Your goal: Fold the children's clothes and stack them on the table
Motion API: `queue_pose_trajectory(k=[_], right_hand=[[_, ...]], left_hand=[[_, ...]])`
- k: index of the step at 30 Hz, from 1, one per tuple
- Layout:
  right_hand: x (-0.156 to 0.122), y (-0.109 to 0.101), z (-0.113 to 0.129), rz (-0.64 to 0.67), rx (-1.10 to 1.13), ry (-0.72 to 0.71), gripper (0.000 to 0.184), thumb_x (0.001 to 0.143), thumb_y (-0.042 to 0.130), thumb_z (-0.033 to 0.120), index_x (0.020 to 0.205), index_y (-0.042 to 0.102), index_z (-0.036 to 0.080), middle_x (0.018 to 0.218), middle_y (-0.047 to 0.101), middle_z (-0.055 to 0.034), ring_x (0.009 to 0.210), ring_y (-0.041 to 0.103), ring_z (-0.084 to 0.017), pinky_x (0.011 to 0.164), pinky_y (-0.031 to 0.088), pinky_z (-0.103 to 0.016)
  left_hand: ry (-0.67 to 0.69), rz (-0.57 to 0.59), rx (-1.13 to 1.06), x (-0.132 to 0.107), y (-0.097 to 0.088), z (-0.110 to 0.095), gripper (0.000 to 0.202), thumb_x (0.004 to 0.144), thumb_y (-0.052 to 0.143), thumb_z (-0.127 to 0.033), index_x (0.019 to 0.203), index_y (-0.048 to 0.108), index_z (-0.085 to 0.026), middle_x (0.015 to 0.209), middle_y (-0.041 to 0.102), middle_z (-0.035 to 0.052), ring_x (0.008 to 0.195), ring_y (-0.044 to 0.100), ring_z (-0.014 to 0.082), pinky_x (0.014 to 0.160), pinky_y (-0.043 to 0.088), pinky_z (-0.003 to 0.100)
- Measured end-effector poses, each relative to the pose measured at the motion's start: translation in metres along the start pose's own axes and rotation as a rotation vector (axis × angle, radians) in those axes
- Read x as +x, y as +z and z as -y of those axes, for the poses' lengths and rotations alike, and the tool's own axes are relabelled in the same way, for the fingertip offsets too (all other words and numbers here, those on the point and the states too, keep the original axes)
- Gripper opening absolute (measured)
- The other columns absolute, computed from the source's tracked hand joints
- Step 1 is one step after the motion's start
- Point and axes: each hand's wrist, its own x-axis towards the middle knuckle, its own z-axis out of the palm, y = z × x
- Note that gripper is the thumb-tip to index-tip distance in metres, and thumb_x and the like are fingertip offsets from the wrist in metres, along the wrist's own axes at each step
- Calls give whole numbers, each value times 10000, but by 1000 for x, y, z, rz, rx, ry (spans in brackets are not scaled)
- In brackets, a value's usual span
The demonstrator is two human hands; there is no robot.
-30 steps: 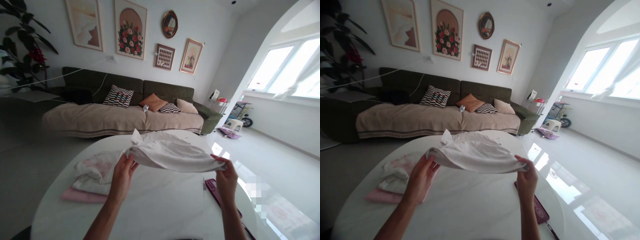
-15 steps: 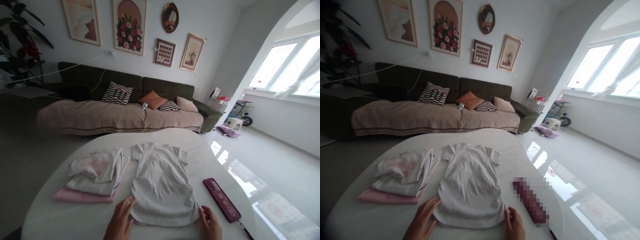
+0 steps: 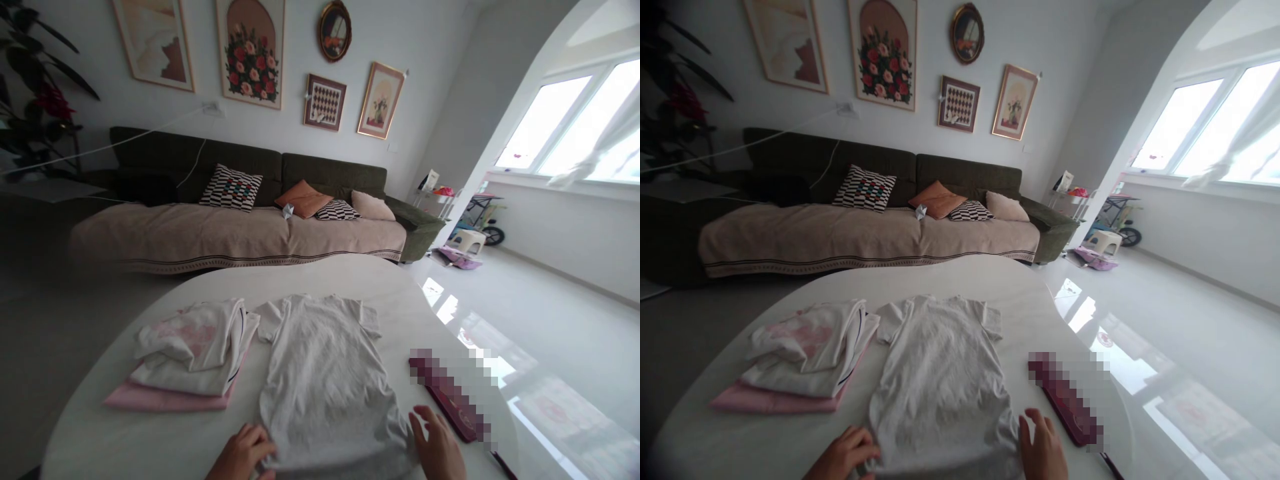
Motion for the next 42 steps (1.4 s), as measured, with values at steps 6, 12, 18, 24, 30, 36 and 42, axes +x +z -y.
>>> queue_pose_trajectory(k=[6, 12, 18, 24, 30, 36, 42], right_hand=[[30, 62, 123, 216, -73, -364, 401, 863, 283, 256, 1129, 558, 138, 1272, 507, -131, 1222, 415, -225, 987, 346, -406], [39, 88, 80, 321, -295, -245, 583, 842, 334, 503, 1349, 315, 215, 1423, 300, -101, 1319, 219, -293, 991, 278, -551], [64, 81, 50, 219, -195, -237, 460, 830, 383, 405, 1205, 517, 175, 1256, 525, -115, 1185, 456, -258, 934, 398, -397], [157, 81, 59, 151, -194, 80, 433, 877, 220, 299, 1096, 542, 109, 1041, 623, -145, 972, 589, -206, 808, 439, -287], [198, 106, 51, 181, -277, 286, 397, 838, 342, 387, 980, 573, 98, 959, 636, -196, 898, 614, -281, 687, 449, -351], [216, 95, 41, 225, -306, 268, 333, 849, 342, 354, 949, 589, 156, 918, 661, -140, 881, 621, -243, 695, 439, -329], [175, 104, 93, 98, -346, 79, 499, 882, 242, 327, 1318, 339, 105, 1288, 465, -167, 1186, 427, -254, 930, 345, -382]], left_hand=[[129, -319, 14, 125, -1, -43, 390, 859, 305, -228, 1167, 544, -212, 1235, 517, 60, 1170, 440, 183, 999, 325, 300], [-3, -345, 126, 189, -7, 6, 595, 721, 558, -461, 1252, 481, -203, 1408, 337, 130, 1319, 126, 391, 1032, 161, 540], [-99, -383, 388, 204, -12, 20, 590, 768, 451, -564, 1246, 484, -221, 1335, 434, 138, 1263, 304, 352, 995, 254, 482], [-86, -409, 442, 257, -20, 28, 524, 844, 368, -422, 1313, 398, -191, 1425, 315, 108, 1329, 155, 316, 1040, 143, 517], [-154, -389, 523, 263, -9, 48, 566, 813, 325, -575, 1339, 299, -370, 1467, 230, 41, 1331, 83, 381, 966, 74, 665], [-143, -395, 523, 265, -11, 47, 574, 802, 331, -595, 1339, 277, -397, 1470, 221, 29, 1329, 76, 392, 950, 69, 684], [-139, -406, 505, 269, -11, 50, 583, 796, 327, -612, 1337, 278, -401, 1470, 222, 29, 1327, 66, 400, 944, 57, 690]])
